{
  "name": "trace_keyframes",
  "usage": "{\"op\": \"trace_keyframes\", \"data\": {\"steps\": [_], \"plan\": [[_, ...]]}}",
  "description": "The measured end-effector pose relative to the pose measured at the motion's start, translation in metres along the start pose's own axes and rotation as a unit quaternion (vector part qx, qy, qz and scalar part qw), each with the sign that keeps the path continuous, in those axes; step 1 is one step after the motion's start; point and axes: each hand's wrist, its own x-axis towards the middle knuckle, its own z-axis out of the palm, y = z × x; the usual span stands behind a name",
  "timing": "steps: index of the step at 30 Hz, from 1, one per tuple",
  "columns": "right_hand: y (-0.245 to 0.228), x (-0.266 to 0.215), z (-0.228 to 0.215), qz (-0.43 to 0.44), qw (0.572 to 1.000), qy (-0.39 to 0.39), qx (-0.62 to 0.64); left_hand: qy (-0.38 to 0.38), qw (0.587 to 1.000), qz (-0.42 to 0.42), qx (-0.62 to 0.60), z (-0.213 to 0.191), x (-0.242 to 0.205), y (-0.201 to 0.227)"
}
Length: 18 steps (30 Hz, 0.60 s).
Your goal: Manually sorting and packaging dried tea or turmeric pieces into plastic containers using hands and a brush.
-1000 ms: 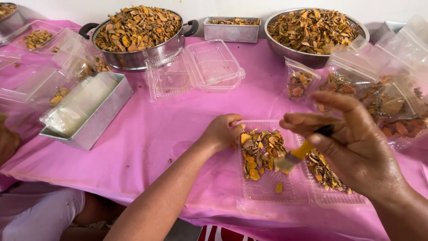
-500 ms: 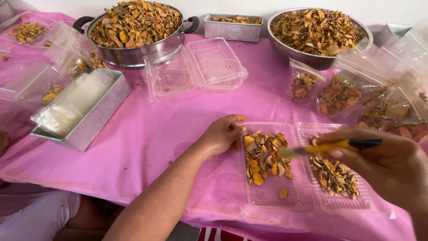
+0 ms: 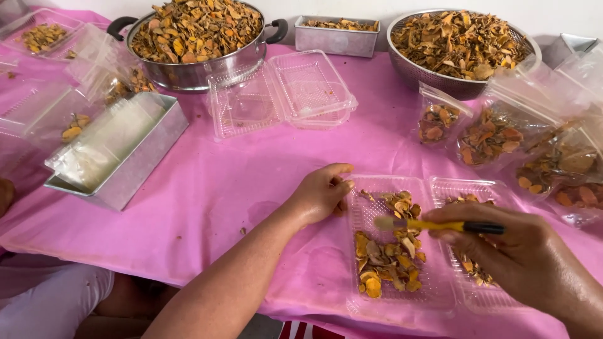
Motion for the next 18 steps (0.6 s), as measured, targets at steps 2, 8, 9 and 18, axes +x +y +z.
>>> {"op": "trace_keyframes", "data": {"steps": [2, 8, 9, 18], "plan": [[0.005, 0.006, 0.001, -0.015, 0.998, 0.037, -0.046, 0.000, 1.000, 0.014, 0.008, 0.002, 0.003, -0.005], [0.033, 0.017, 0.013, -0.099, 0.990, 0.064, -0.078, 0.033, 0.998, 0.046, 0.034, 0.002, 0.008, -0.013], [0.029, 0.012, 0.010, -0.053, 0.992, 0.070, -0.086, 0.031, 0.998, 0.045, 0.035, 0.002, 0.008, -0.012], [0.007, 0.023, 0.008, -0.085, 0.992, 0.078, -0.044, 0.023, 0.999, 0.031, 0.035, 0.003, 0.004, -0.008]]}}
